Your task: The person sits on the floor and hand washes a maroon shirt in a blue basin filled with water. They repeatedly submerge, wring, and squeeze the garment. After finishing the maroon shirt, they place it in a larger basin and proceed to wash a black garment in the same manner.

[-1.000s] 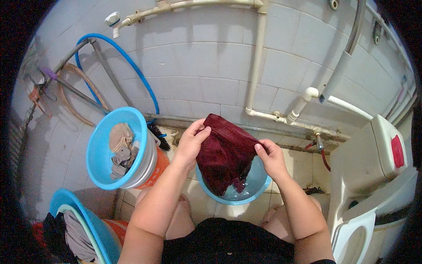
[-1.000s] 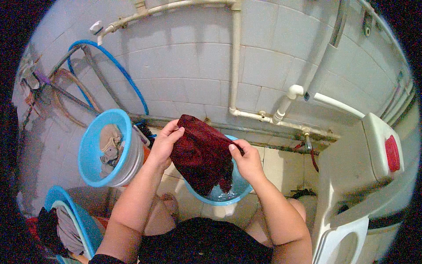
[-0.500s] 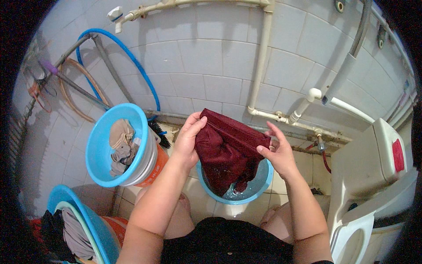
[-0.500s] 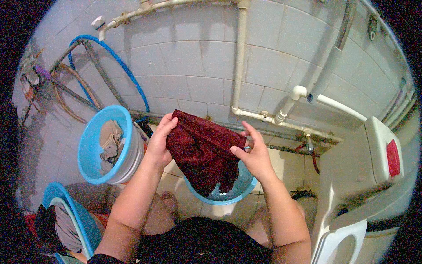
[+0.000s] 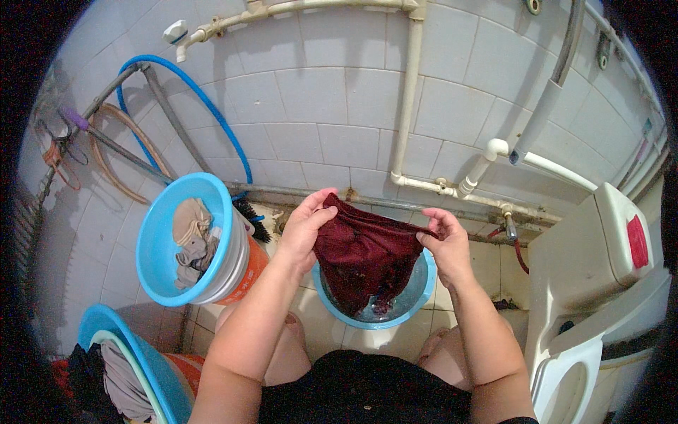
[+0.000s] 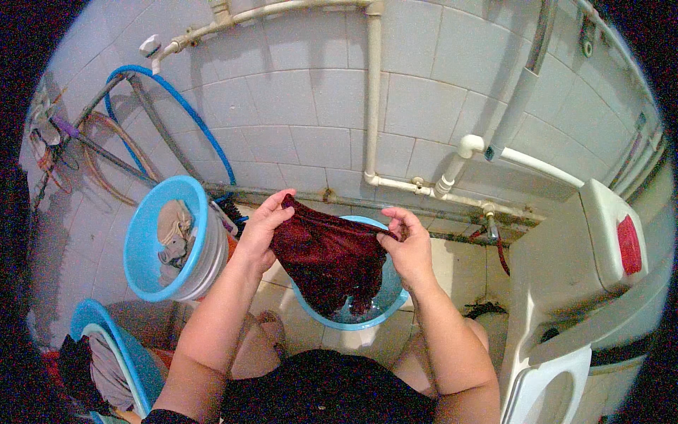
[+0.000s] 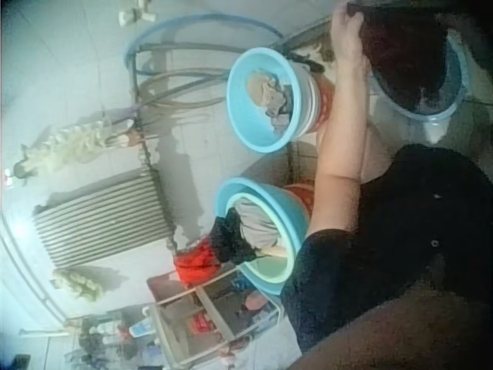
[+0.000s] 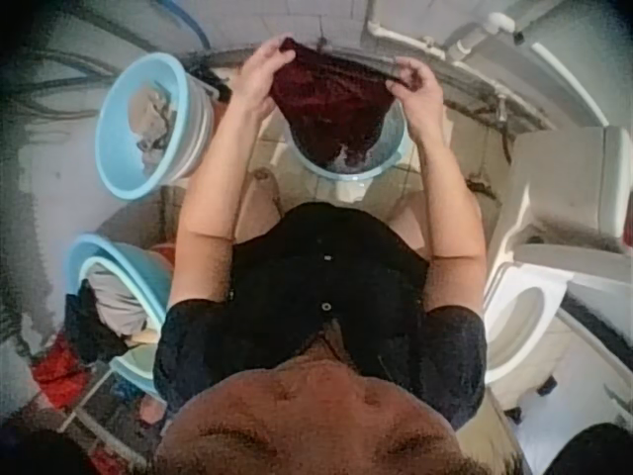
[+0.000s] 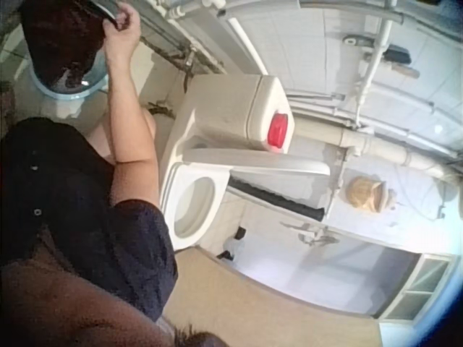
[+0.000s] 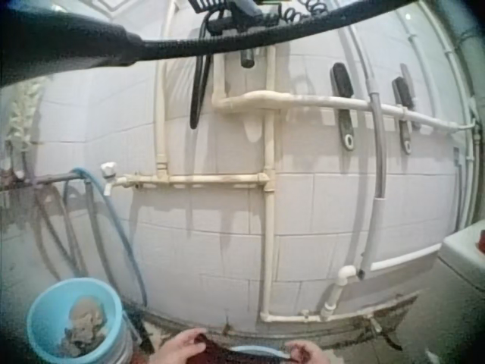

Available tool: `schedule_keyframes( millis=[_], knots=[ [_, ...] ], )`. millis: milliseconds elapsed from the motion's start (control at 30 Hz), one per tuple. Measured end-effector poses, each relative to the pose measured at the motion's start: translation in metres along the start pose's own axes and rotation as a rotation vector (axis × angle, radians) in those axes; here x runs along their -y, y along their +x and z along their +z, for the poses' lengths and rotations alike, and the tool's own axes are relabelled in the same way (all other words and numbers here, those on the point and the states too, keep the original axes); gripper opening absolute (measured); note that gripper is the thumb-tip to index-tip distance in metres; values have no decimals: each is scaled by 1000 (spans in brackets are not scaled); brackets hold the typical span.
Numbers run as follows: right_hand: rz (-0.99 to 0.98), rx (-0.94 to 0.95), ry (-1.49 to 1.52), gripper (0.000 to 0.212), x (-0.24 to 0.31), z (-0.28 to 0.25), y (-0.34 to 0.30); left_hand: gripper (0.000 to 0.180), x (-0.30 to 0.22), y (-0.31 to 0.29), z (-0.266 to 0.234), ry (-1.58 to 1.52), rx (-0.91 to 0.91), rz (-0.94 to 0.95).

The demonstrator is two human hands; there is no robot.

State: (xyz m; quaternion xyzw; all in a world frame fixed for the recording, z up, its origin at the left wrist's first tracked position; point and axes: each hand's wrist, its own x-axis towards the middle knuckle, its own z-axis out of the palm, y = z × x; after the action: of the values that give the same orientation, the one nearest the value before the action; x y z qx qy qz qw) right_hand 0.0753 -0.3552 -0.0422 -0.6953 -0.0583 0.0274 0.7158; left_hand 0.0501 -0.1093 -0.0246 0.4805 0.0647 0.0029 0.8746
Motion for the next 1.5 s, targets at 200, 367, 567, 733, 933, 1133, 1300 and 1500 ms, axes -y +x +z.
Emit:
schedule_keyframes(
  millis=[200,367,567,733,933,1133,1300,1500],
  knots=[
    [21,44,-73,19,-31,-2,9,17,4,2,1,10,-82,13],
    [29,94,171,23,-35,14,7,16,11,5,-4,141,-149,92],
    [46,150,476,29,-6,24,1,15,25,10,-6,346,-157,158],
    [17,253,147,31,5,22,-8,15,13,1,4,66,-53,66],
    [124,99,380,24,-1,15,-4,21,17,-10,14,245,74,33],
    [73,179,332,27,-1,22,-7,21,26,-11,19,240,157,43],
    [23,145,115,23,-8,23,-6,22,28,-15,29,185,193,25],
    [-98,93,68,13,-22,30,-7,24,41,-15,31,150,198,-20]
  ],
)
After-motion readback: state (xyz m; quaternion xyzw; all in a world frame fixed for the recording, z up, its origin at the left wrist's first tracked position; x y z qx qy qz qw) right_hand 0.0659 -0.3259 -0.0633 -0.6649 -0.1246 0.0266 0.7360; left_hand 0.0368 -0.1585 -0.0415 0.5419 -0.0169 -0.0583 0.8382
